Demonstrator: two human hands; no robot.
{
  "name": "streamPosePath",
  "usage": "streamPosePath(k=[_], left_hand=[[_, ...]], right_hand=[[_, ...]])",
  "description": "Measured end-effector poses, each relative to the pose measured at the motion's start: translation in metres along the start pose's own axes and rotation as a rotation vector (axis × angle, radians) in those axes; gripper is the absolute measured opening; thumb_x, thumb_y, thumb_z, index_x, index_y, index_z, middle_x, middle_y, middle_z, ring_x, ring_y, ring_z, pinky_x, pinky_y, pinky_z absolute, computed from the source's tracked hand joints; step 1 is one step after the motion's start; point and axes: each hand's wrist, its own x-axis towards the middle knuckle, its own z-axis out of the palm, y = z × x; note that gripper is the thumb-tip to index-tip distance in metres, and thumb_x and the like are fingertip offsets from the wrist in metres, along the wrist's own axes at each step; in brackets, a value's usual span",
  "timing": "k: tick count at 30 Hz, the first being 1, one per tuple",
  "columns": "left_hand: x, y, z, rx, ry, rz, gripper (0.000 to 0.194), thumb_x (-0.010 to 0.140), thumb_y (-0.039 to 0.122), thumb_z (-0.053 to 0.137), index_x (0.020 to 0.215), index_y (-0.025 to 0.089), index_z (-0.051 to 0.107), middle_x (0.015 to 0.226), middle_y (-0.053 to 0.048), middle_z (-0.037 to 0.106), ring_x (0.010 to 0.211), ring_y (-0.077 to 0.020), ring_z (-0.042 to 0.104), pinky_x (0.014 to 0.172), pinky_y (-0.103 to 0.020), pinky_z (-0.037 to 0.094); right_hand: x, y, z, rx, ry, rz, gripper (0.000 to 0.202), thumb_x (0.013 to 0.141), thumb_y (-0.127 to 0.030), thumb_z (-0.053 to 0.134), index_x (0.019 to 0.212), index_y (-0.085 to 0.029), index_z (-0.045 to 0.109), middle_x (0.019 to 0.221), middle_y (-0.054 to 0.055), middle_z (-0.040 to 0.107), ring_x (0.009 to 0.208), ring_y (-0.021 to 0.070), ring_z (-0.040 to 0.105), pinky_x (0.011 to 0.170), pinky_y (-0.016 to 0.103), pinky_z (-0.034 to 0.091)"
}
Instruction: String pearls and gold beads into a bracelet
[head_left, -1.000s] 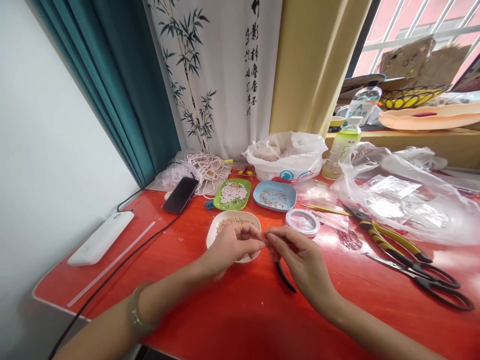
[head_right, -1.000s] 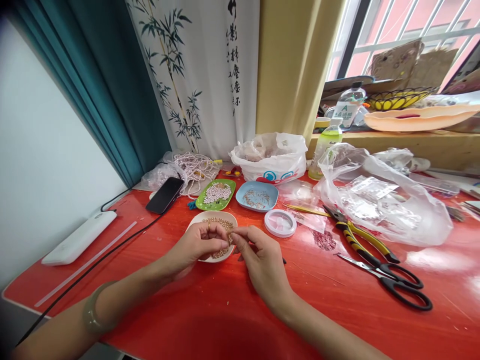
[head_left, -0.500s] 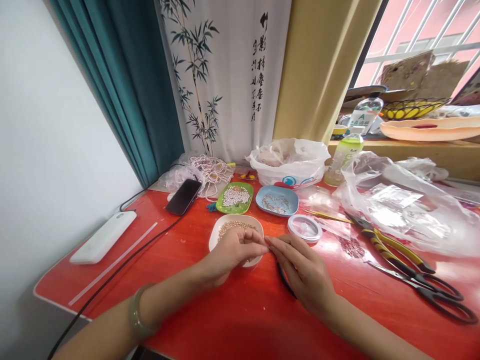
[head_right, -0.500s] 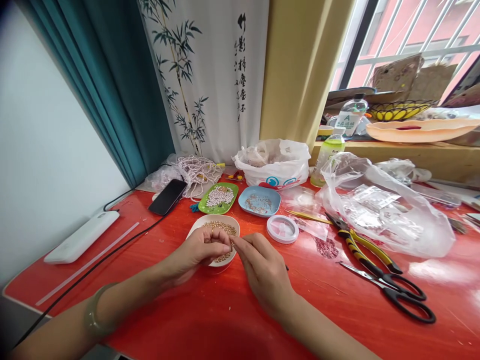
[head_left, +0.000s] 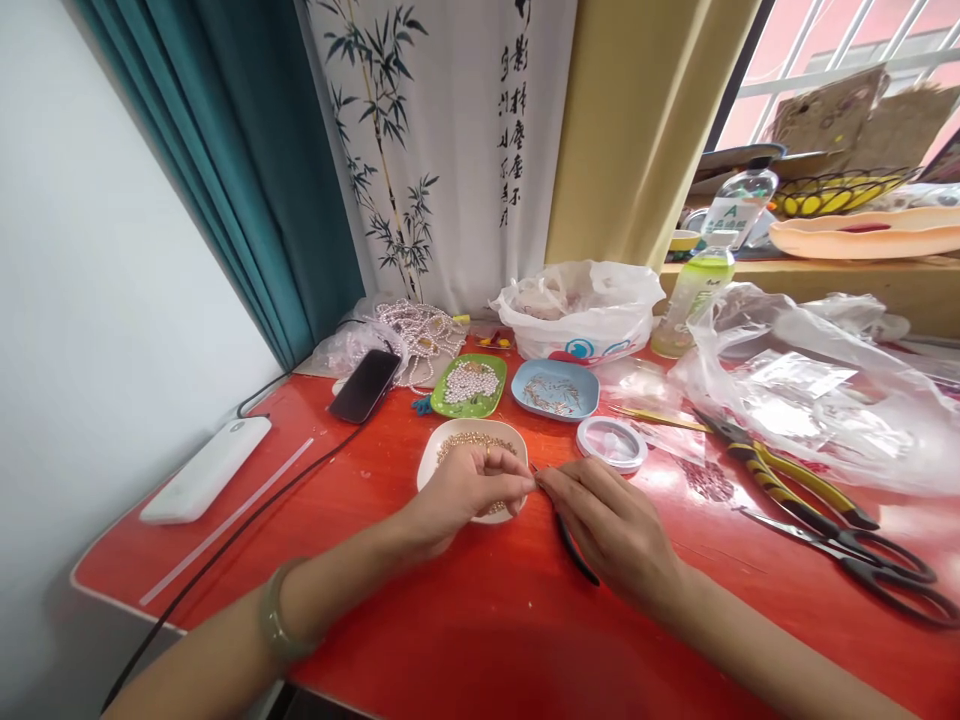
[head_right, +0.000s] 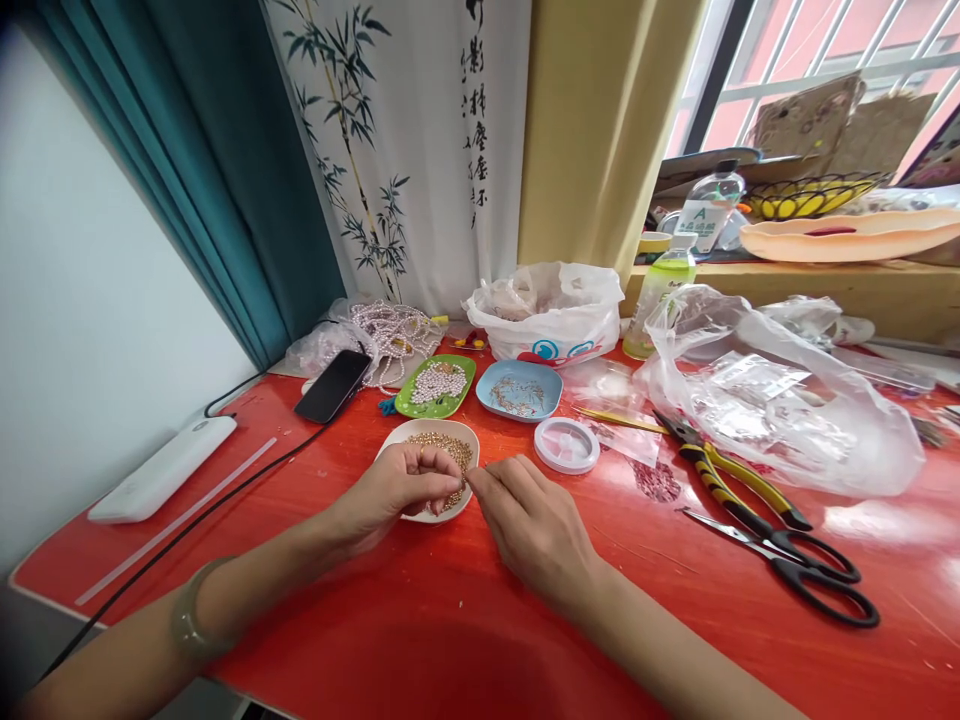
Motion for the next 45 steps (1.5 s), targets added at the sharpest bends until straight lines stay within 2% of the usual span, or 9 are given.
streamPosePath(k=[6,14,22,27,35,45], left_hand=[[-0.0014,0.0034,0.0,0.021,0.002,-0.012,0.012,0.064,0.026,0.062,0.066,0.014,0.059,0.052,0.002,0.055,0.047,-0.0058,0.042,0.043,-0.019,0.022],[0.0008,0.001,-0.0011,0.001,-0.007,-0.008,0.015,0.063,0.026,0.064,0.067,0.012,0.058,0.053,0.002,0.054,0.042,-0.0036,0.033,0.04,-0.019,0.016],[-0.0002,0.0009,-0.001,0.01,0.034,0.016,0.012,0.063,0.025,0.064,0.067,0.014,0.06,0.055,0.001,0.057,0.049,-0.0061,0.045,0.043,-0.018,0.026],[-0.0002,-0.0011,-0.0024,0.016,0.03,0.021,0.013,0.063,0.027,0.065,0.069,0.015,0.061,0.055,0.001,0.058,0.048,-0.0061,0.045,0.045,-0.019,0.029],[-0.0008,0.0016,-0.0005,-0.007,0.031,-0.006,0.016,0.063,0.028,0.065,0.069,0.014,0.06,0.054,0.001,0.056,0.044,-0.0045,0.037,0.041,-0.019,0.021],[0.0001,-0.0005,-0.0007,0.015,0.054,-0.013,0.019,0.062,0.03,0.067,0.069,0.014,0.06,0.055,0.001,0.057,0.045,-0.0053,0.039,0.041,-0.018,0.02]], right_hand=[[0.0051,-0.0031,-0.0036,-0.045,-0.007,-0.037,0.021,0.083,-0.007,0.038,0.076,-0.012,0.057,0.061,0.006,0.055,0.056,0.0125,0.048,0.049,0.024,0.041],[0.0033,-0.0027,-0.0025,-0.05,0.002,-0.017,0.019,0.083,-0.008,0.04,0.077,-0.012,0.058,0.061,0.005,0.055,0.055,0.012,0.047,0.049,0.024,0.041],[0.0043,-0.0024,-0.0042,-0.068,0.013,-0.017,0.018,0.082,-0.008,0.042,0.076,-0.014,0.058,0.061,0.004,0.054,0.055,0.0123,0.045,0.049,0.025,0.041],[0.0029,-0.0026,-0.0037,-0.073,0.01,-0.007,0.018,0.081,-0.008,0.042,0.076,-0.015,0.057,0.062,0.004,0.054,0.056,0.012,0.045,0.049,0.025,0.041],[-0.0002,-0.0022,-0.0049,-0.078,0.029,-0.017,0.014,0.08,-0.008,0.045,0.079,-0.015,0.057,0.063,0.004,0.055,0.055,0.0119,0.045,0.049,0.025,0.041],[0.0006,-0.0016,-0.0074,-0.077,0.053,-0.039,0.014,0.079,-0.008,0.046,0.081,-0.015,0.058,0.061,0.002,0.054,0.055,0.0114,0.046,0.047,0.024,0.04]])
